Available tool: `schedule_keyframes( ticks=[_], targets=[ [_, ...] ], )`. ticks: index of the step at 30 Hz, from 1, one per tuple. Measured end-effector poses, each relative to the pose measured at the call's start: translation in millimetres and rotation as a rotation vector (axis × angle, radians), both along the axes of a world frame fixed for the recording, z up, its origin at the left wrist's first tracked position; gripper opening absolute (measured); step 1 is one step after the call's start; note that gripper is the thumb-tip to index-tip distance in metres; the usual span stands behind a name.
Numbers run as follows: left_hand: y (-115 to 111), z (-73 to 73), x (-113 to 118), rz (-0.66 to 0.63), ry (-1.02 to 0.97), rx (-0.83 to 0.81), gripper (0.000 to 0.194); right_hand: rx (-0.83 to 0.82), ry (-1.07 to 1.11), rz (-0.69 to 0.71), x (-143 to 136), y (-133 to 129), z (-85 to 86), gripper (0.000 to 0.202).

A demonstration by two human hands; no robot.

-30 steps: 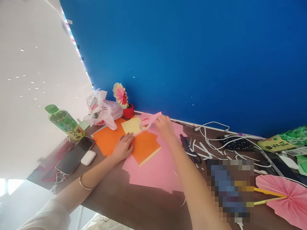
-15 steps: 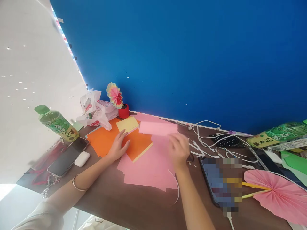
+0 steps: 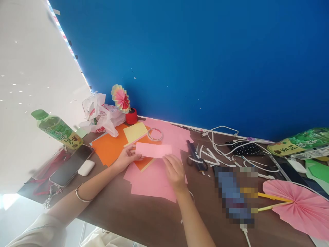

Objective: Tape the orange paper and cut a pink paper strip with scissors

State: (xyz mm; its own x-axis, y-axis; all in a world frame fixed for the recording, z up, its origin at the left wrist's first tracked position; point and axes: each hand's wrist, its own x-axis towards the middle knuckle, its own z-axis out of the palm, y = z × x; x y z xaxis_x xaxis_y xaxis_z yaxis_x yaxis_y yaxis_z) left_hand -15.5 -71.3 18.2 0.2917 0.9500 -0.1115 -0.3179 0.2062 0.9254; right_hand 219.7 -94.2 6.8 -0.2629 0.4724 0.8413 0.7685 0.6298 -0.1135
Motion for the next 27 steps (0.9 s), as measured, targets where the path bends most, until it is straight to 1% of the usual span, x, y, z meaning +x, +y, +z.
schedule_keyframes(
  ticks=[8,12,18,21,24,27],
  targets=[
    [-1.9,3.4,-1.7,0.003,0.084,-0.042,0.037,-0.007,0.03,0.021,-4.7,-1.5,2.4,0.033],
    [-2.4,3.6,-3.2,-0.019,0.106,-0.016,0.038,-0.051,0.06,-0.028,-2.4,-1.4,3.1,0.03],
    [-2.4,5.9,-2.5,-0.006,0.131,-0.014,0.036,-0.051,0.074,-0.099,-0.4,2.4,3.4,0.025],
    [-1.9,5.4,-3.2,-0.01,0.134,-0.011,0.037,-0.091,0.105,-0.121,0.8,4.7,3.1,0.021],
    [-1.5,4.5,-4.0,-0.01,0.134,-0.014,0.038,-0.12,0.131,-0.095,2.1,4.7,3.5,0.018],
    [-1.7,3.0,-4.1,0.009,0.111,0.012,0.045,-0.138,0.127,-0.08,1.8,3.3,5.4,0.016]
  ],
)
